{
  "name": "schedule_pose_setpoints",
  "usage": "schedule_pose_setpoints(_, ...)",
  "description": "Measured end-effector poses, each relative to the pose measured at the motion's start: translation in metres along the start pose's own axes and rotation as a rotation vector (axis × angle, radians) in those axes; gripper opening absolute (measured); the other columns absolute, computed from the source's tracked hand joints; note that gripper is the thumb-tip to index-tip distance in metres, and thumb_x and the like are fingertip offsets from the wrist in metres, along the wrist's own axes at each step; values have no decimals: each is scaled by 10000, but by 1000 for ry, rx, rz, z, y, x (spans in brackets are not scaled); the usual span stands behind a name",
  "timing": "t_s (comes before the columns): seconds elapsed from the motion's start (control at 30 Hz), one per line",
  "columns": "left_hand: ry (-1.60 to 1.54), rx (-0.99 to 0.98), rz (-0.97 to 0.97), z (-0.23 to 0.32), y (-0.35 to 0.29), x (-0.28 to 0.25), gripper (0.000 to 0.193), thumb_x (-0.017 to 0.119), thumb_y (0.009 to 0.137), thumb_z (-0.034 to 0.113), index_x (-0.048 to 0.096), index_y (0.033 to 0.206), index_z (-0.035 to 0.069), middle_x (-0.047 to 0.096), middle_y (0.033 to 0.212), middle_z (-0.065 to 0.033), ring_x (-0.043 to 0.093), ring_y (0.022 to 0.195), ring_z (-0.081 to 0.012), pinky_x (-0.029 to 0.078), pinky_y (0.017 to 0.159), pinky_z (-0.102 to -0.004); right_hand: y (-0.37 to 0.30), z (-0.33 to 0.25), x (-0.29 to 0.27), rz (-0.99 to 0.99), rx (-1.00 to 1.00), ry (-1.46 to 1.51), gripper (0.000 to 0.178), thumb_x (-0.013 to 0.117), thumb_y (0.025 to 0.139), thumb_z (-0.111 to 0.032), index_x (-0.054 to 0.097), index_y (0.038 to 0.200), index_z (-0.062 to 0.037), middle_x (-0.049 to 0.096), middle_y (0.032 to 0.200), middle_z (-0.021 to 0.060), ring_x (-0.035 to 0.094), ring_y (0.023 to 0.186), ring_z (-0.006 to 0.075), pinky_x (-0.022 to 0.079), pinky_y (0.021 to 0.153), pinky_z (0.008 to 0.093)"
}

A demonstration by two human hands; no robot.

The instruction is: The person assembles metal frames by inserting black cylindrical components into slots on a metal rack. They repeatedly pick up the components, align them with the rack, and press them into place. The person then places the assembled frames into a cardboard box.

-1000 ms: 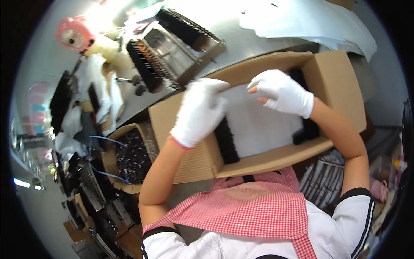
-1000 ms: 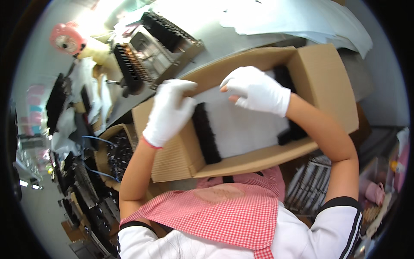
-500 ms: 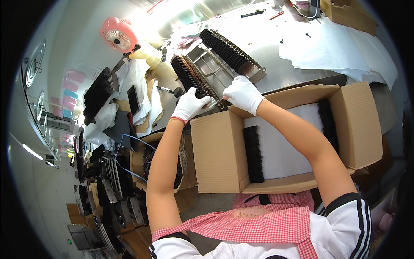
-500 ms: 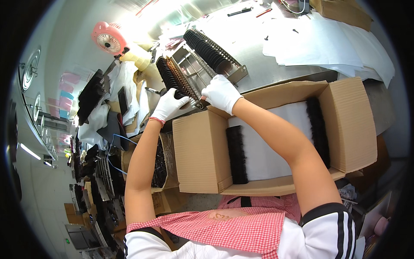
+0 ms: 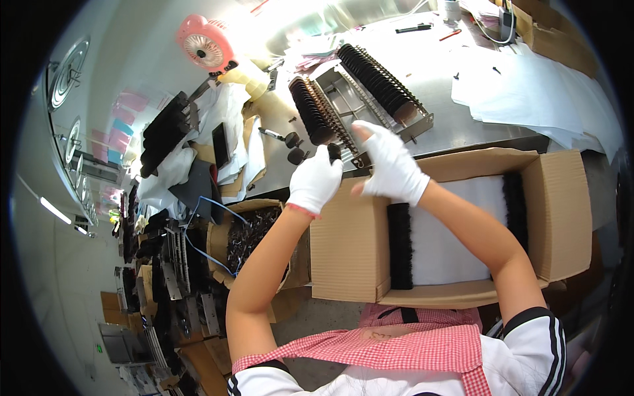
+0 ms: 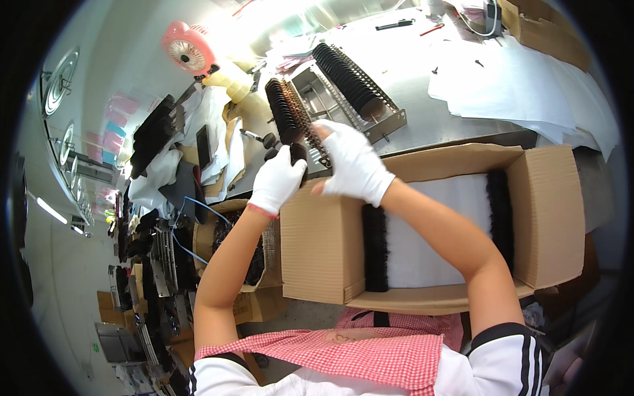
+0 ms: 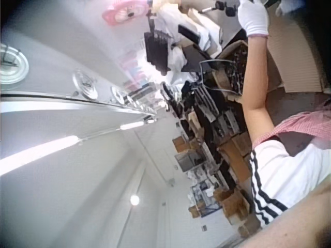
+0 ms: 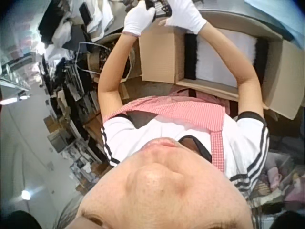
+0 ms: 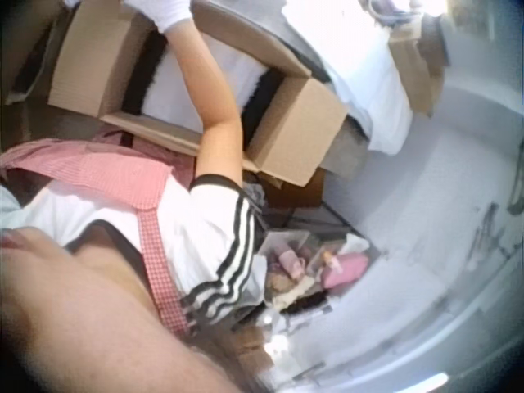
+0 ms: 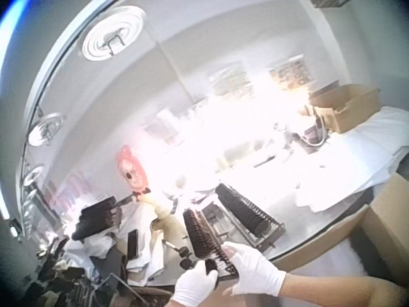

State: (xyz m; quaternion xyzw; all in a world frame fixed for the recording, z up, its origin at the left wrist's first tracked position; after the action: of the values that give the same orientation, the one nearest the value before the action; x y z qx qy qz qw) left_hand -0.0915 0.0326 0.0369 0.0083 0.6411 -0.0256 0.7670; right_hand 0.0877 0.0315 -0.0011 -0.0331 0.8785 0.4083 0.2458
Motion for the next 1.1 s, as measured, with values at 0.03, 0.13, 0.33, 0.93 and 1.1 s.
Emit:
schedule_pose_setpoints(0.03, -117, 57, -29, 5, -6, 0, 346, 541, 911, 302, 552, 1055, -13, 683, 836, -275, 671, 812, -446, 534, 761, -521, 0, -13, 6, -111, 42, 66, 1022, 920, 550, -318, 440, 1409, -44, 477, 1367, 243, 502, 1241, 398, 411, 1075, 426)
schedule_pose_setpoints(0.13, 80, 353, -93, 22, -20, -5, 356, 591, 892, 292, 575, 1030, -36, 670, 969, -244, 669, 829, -386, 537, 783, -446, -9, -44, 26, -186, 258, 179, 883, 866, 634, -216, 459, 1416, -150, 458, 1355, 213, 570, 1136, 391, 511, 959, 406)
schedule_pose_setpoints(0.33, -535, 354, -628, -5, 3, -35, 539, 656, 851, 377, 592, 1154, -64, 687, 1052, -170, 657, 1001, -235, 488, 925, -336, -1, -10, 16, -16, 180, 171, 425, 740, 791, -163, 573, 1181, -149, 550, 1086, 128, 631, 948, 317, 542, 867, 392)
schedule_pose_setpoints(0.93, -663, -309, -128, -31, 117, 41, 281, 526, 877, 142, 474, 1102, -18, 670, 809, -195, 674, 574, -256, 482, 451, -372, 14, 77, 19, -290, 151, 171, 342, 800, 755, -306, 643, 1011, -142, 633, 934, 125, 632, 924, 331, 512, 847, 396)
schedule_pose_setpoints(1.1, 361, 10, 63, -2, 91, 2, 282, 465, 896, 217, 523, 1099, 29, 700, 871, -253, 686, 822, -436, 530, 754, -515, 19, 63, 11, -25, 223, 220, 471, 878, 677, -275, 632, 1032, -87, 615, 1027, 117, 593, 1029, 308, 485, 927, 386)
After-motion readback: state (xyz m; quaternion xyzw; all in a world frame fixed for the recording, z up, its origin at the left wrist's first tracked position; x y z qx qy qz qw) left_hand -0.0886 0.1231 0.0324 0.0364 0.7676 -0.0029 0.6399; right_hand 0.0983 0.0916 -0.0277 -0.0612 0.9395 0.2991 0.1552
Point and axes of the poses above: each hand's wrist, its own y-axis towards the middle knuckle, its own x-axis out of the palm, z = x × y, the point moved 3 cm from there along y, towards the middle knuckle
